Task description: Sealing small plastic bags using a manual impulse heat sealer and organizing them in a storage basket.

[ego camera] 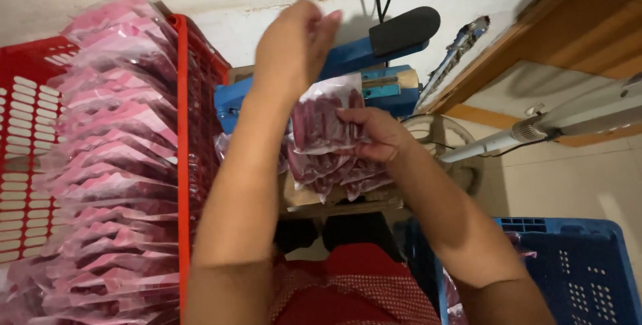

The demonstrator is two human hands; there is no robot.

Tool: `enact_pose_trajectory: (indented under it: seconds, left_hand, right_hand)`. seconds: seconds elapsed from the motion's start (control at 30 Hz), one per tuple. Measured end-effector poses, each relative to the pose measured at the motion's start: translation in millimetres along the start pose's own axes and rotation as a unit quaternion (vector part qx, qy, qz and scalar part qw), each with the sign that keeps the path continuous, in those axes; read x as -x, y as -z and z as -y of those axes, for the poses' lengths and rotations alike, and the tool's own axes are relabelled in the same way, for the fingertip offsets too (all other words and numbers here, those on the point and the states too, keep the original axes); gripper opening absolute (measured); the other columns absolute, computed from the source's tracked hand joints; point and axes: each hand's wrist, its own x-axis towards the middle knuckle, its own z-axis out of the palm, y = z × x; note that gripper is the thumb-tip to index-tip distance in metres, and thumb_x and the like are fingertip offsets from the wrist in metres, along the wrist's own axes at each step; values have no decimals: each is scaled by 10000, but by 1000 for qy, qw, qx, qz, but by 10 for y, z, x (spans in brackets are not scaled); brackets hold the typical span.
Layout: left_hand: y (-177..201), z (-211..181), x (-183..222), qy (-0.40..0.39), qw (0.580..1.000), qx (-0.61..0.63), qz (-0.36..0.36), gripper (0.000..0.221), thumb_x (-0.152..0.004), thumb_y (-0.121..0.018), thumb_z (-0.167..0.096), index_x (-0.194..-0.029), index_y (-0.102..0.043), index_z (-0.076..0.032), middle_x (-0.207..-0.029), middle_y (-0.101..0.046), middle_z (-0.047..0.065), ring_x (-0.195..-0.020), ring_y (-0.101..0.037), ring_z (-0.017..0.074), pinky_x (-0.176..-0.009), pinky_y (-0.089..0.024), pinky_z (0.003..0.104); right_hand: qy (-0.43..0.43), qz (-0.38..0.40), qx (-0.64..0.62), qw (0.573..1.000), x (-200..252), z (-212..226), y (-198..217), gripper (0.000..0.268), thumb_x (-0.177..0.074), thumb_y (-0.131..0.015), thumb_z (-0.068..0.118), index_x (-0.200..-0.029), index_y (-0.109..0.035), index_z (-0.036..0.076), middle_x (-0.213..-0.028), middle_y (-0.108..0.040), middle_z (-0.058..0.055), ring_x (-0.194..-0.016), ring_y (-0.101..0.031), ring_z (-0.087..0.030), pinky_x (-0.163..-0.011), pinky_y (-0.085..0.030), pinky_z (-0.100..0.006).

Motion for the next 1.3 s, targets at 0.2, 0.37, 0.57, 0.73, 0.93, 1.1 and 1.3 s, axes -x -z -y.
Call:
enact_pose_trajectory:
  seconds: [0.2, 0.37, 0.57, 0.73, 0.93, 1.1, 1.3]
  left_hand:
    - [-309, -22, -288, 19, 973, -70, 219, 678, -976, -258, -688, -960, -626, -118, -887, -712, 144, -831, -657, 389, -645, -437, 492]
    - [-518, -24, -260, 66, 943, -124, 300, 675, -977, -317, -676, -1024, -685, -111, -1067, -733, 192, -1015, -665, 454, -801, -472, 550]
    - [-573, -50, -240, 84, 935, -150, 310, 556, -1009, -361, -531, -1141, -708, -118, -1109, -736, 177, -1052, -657, 450, -836, -502, 546]
    - [-511, -159, -253, 116, 924, -153, 330, 548, -997, -360, -493, -1216, -694, -118, -1214, -703, 177, -1128, -632, 431, -886, -497, 526]
    - [-574, -68, -255, 106, 926, -153, 330, 597, -970, -354, -533, -1212, -728, -135, -1241, -706, 163, -1189, -636, 401, -984, -487, 519]
    - [-197, -417, -121, 103, 930, -148, 321, 666, -978, -306, -572, -1242, -732, -134, -1276, -707, 148, -1268, -613, 386, -1075, -463, 523]
    - [-194, -349, -164, 83, 935, -121, 322, 757, -1028, -164, -523, -1310, -662, -27, -1302, -673, 247, -1314, -570, 433, -1126, -419, 556]
  right_hand:
    - [2, -30, 21, 999, -53, -23, 57, 209, -880, -719, 105, -1076, -707, 34, -958, -772, -150, -860, -755, -306, -764, -627, -567]
    - [5, -33, 25, 999, -42, -36, 29, 310, -890, -688, 100, -1192, -689, 31, -1078, -755, -170, -972, -735, -335, -883, -606, -570]
    - [-17, -16, 19, 1000, -40, -45, 39, 286, -910, -674, 138, -1174, -709, 33, -1077, -757, -167, -972, -735, -312, -925, -599, -521]
    - [2, 18, 13, 1000, 2, -48, 8, 275, -891, -711, 124, -1148, -715, 26, -1099, -755, -177, -1002, -736, -315, -957, -595, -519]
    - [23, -61, 15, 998, -83, -45, -43, 420, -817, -756, -10, -1227, -666, -25, -1130, -725, -234, -1001, -719, -419, -843, -585, -641]
    - [33, -146, -40, 988, -182, -76, 27, 668, -740, -804, -113, -1356, -549, -83, -1209, -618, -351, -1037, -658, -588, -808, -502, -807]
    - [22, -117, -16, 993, -224, -87, 117, 680, -774, -805, -50, -1399, -538, -47, -1224, -648, -271, -1026, -701, -499, -818, -558, -729]
